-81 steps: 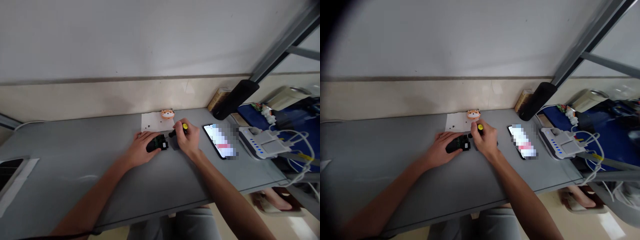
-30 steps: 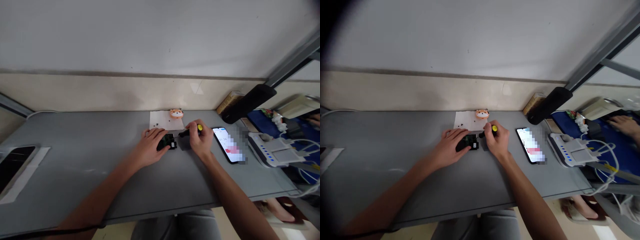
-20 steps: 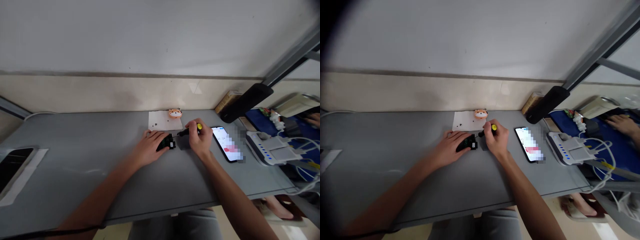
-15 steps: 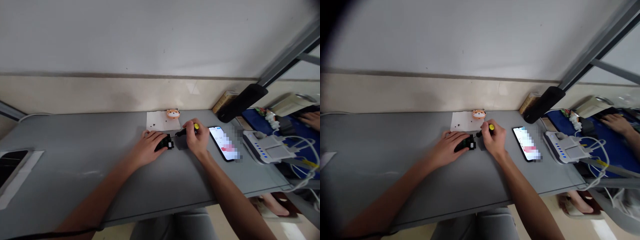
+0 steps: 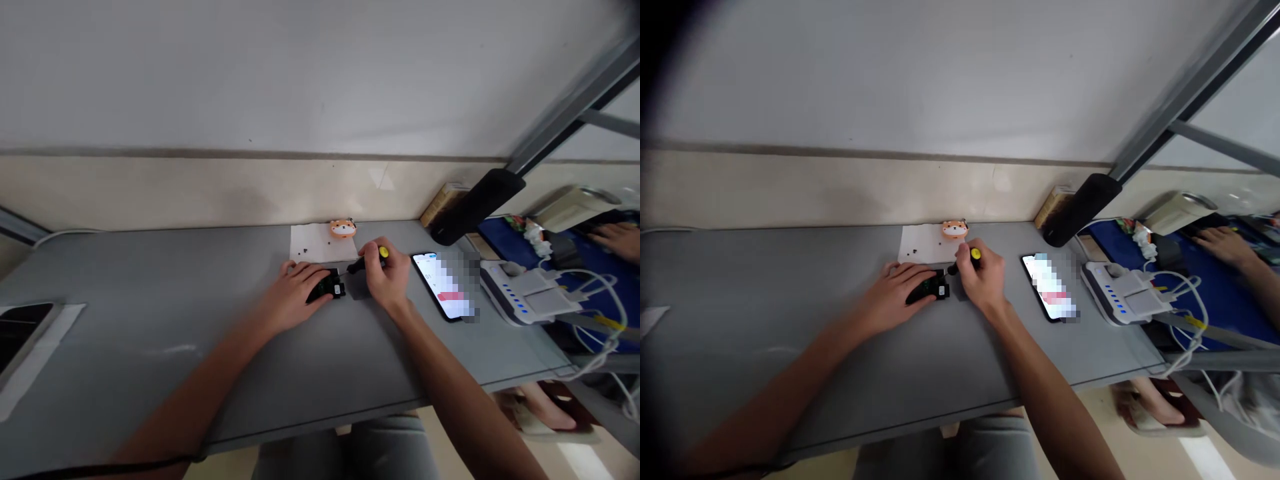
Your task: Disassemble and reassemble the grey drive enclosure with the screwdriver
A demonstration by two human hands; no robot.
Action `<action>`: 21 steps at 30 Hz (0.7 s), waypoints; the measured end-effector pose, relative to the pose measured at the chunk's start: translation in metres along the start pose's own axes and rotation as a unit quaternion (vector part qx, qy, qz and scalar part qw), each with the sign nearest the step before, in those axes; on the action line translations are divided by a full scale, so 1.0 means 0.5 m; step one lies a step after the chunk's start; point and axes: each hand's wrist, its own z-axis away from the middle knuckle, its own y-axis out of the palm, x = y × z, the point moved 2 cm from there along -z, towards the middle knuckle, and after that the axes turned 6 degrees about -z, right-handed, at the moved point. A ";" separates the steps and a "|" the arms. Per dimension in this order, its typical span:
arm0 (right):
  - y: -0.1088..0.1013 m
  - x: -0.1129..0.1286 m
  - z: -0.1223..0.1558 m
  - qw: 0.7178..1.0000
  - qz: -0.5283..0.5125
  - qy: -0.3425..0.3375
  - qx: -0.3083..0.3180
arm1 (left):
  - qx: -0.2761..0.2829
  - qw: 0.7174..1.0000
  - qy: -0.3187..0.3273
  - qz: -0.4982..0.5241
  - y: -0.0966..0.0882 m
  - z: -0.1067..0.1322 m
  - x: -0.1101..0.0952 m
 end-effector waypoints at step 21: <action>0.001 0.013 0.000 1.000 0.007 -0.009 0.004 | -0.027 0.999 0.013 0.013 -0.001 0.001 0.003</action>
